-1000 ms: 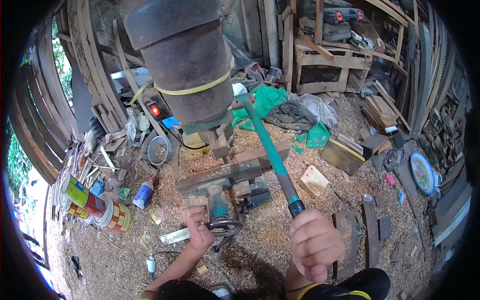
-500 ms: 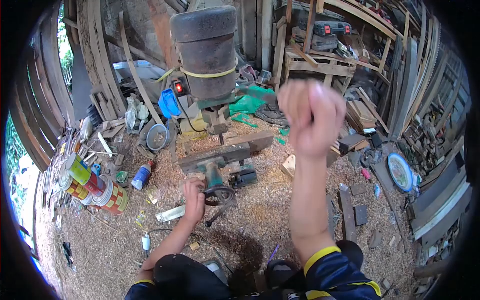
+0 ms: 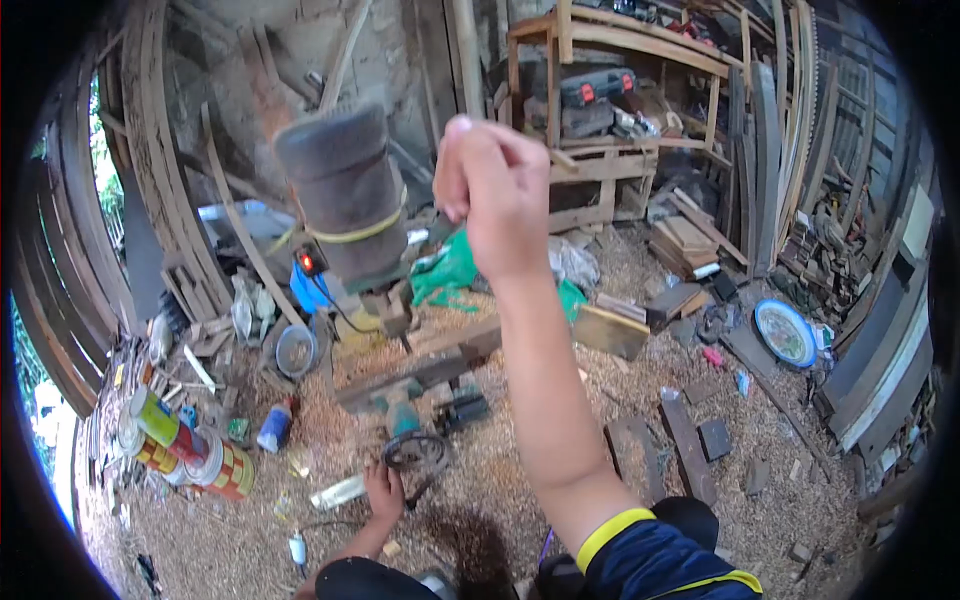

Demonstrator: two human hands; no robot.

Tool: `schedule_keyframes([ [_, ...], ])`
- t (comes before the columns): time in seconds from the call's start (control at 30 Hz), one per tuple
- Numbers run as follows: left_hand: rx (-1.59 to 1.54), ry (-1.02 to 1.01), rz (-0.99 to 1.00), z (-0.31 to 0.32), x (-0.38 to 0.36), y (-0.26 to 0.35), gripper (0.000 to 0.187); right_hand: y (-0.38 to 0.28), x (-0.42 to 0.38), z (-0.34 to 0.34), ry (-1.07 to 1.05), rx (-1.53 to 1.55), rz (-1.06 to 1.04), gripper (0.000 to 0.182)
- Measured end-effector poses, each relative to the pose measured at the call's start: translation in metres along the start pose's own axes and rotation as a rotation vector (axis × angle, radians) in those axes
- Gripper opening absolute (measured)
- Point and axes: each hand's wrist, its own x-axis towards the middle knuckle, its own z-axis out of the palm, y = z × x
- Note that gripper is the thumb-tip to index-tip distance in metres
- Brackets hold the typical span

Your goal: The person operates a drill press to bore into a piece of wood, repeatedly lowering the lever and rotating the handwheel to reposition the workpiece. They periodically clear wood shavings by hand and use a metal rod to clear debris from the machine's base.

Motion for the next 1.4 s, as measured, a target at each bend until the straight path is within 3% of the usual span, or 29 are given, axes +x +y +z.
schedule_keyframes([
  [0.03, -0.001, 0.022, 0.012, 0.002, 0.002, 0.002, 0.027, 0.0, 0.0, 0.001, -0.012, 0.014, 0.027, 0.048],
  [0.1, -0.115, -0.067, -0.267, 0.008, 0.001, 0.005, 0.027, -0.001, 0.0, 0.001, -0.031, 0.029, 0.016, 0.048],
  [0.27, -0.104, 0.004, -0.14, 0.018, 0.001, 0.01, 0.029, -0.002, 0.0, -0.001, -0.045, 0.011, 0.035, 0.048],
  [0.33, 0.019, -0.192, -0.055, 0.032, -0.015, -0.004, 0.029, -0.005, 0.0, 0.0, -0.039, -0.012, 0.045, 0.048],
  [0.37, 0.217, -0.446, -0.038, 0.05, -0.028, -0.026, 0.031, -0.002, 0.001, -0.001, -0.038, -0.022, 0.013, 0.048],
  [0.4, 0.224, -0.459, -0.054, 0.046, -0.032, -0.022, 0.031, 0.001, 0.0, -0.001, -0.036, -0.03, -0.019, 0.048],
  [0.47, 0.087, -0.071, 0.2, 0.047, -0.021, -0.007, 0.03, 0.003, 0.0, 0.0, -0.023, -0.011, -0.023, 0.048],
  [0.53, 0.016, -0.113, 0.113, 0.032, -0.013, 0.004, 0.031, 0.003, 0.0, 0.002, -0.013, 0.005, -0.027, 0.048],
  [0.77, 0.039, -0.104, 0.225, 0.04, -0.018, -0.008, 0.03, 0.009, 0.001, 0.001, -0.018, 0.021, -0.073, 0.047],
  [0.83, -0.094, -0.207, 0.083, 0.026, -0.009, 0.005, 0.031, 0.019, 0.005, -0.002, -0.025, 0.138, -0.109, 0.034],
  [0.93, 0.078, -0.334, 0.191, 0.05, -0.035, -0.017, 0.03, 0.024, 0.004, -0.008, -0.052, 0.16, -0.142, 0.032],
  [1.0, 0.021, -0.296, 0.221, 0.042, -0.021, 0.002, 0.028, 0.027, 0.004, -0.004, -0.022, 0.178, -0.157, 0.032],
  [1.07, -0.157, -0.251, 0.109, 0.039, -0.013, 0.006, 0.028, 0.029, 0.005, -0.004, 0.009, 0.195, -0.172, 0.032],
  [1.1, -0.125, -0.113, 0.203, 0.04, -0.012, 0.011, 0.029, 0.031, 0.006, -0.006, -0.027, 0.196, -0.185, 0.033],
  [1.2, 0.059, -0.2, 0.34, 0.059, -0.021, -0.001, 0.029, 0.032, 0.003, -0.007, -0.03, 0.186, -0.202, 0.033],
  [1.27, 0.048, -0.114, 0.386, 0.059, -0.015, 0.002, 0.028, 0.03, 0.005, -0.006, -0.023, 0.159, -0.226, 0.033],
  [1.33, -0.109, -0.175, 0.177, 0.059, -0.022, -0.003, 0.031, 0.027, 0.003, -0.003, 0.012, 0.154, -0.162, 0.036],
  [1.4, -0.087, -0.196, 0.173, 0.059, -0.029, -0.006, 0.028, 0.023, 0.001, 0.001, 0.033, 0.116, -0.165, 0.04],
])
